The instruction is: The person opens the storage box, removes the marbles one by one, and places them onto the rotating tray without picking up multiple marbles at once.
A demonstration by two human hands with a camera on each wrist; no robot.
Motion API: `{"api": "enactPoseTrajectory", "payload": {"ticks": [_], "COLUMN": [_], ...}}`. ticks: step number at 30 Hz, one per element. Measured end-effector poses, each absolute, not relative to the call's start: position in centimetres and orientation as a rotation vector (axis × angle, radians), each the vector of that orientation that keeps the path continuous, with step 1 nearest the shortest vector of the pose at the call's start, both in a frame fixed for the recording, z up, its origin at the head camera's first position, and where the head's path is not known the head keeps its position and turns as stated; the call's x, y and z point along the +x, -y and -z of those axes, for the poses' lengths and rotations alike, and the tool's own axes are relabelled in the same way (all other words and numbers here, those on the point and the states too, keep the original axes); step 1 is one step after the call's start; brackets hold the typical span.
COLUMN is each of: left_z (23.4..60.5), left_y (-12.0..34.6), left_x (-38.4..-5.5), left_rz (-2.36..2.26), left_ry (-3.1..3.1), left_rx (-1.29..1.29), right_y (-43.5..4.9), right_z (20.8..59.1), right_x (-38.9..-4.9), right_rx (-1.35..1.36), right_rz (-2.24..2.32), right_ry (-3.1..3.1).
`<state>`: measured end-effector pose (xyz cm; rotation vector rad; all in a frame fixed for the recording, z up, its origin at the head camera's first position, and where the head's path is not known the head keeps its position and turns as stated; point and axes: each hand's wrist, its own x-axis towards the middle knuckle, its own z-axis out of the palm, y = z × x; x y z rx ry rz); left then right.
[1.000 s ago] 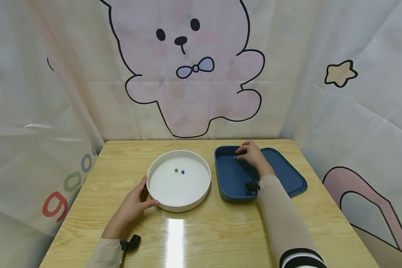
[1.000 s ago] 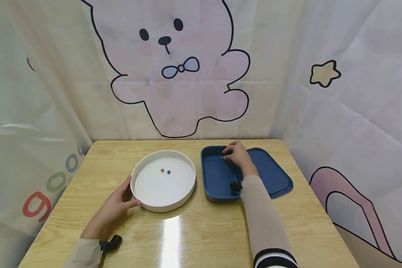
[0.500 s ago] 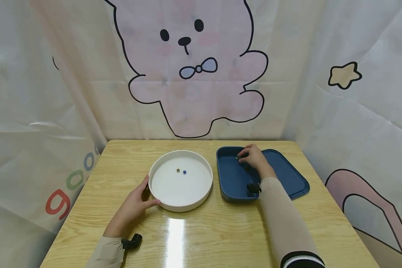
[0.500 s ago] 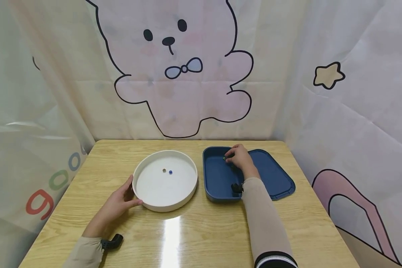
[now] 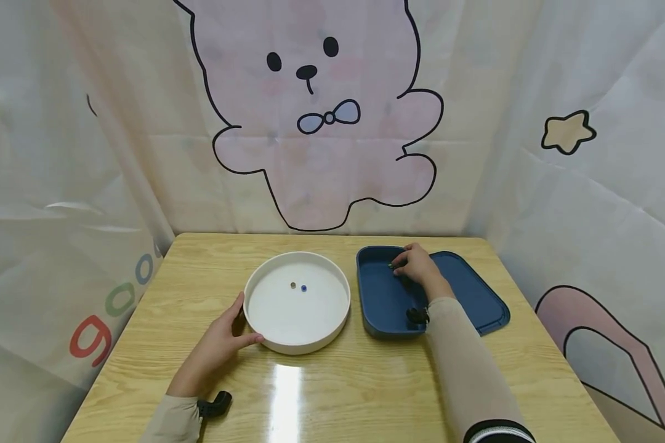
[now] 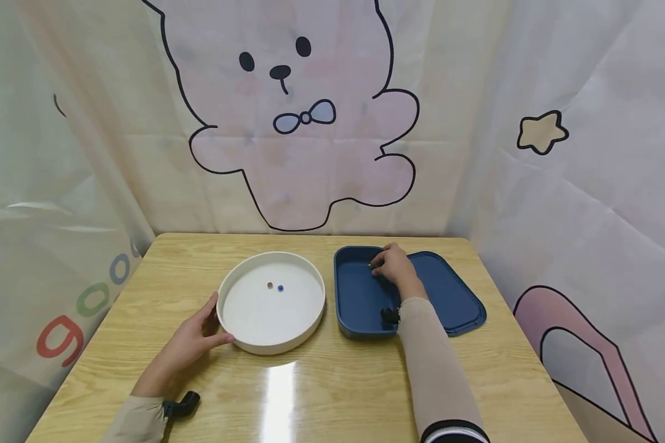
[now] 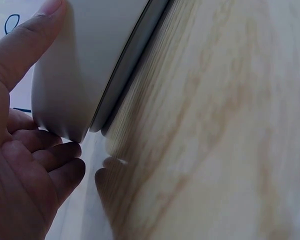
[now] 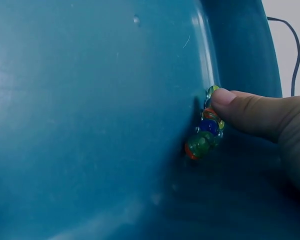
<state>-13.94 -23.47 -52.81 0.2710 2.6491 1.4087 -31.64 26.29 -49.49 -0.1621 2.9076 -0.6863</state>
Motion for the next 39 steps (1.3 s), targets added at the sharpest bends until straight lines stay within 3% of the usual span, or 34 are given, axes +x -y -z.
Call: {"api": "enactPoseTrajectory", "payload": {"ticks": [39], "left_z": [52.8], "left_y": [23.3], "left_x": [-13.8], "left_rz": [-1.410], "left_ry": [-2.657], "left_rx": [0.288], "right_y": [-24.8], "right_z": [49.0], "right_x": [-31.2], "right_rx": [-0.182], "right_rz": [0.713], "right_ry": [-2.867]}}
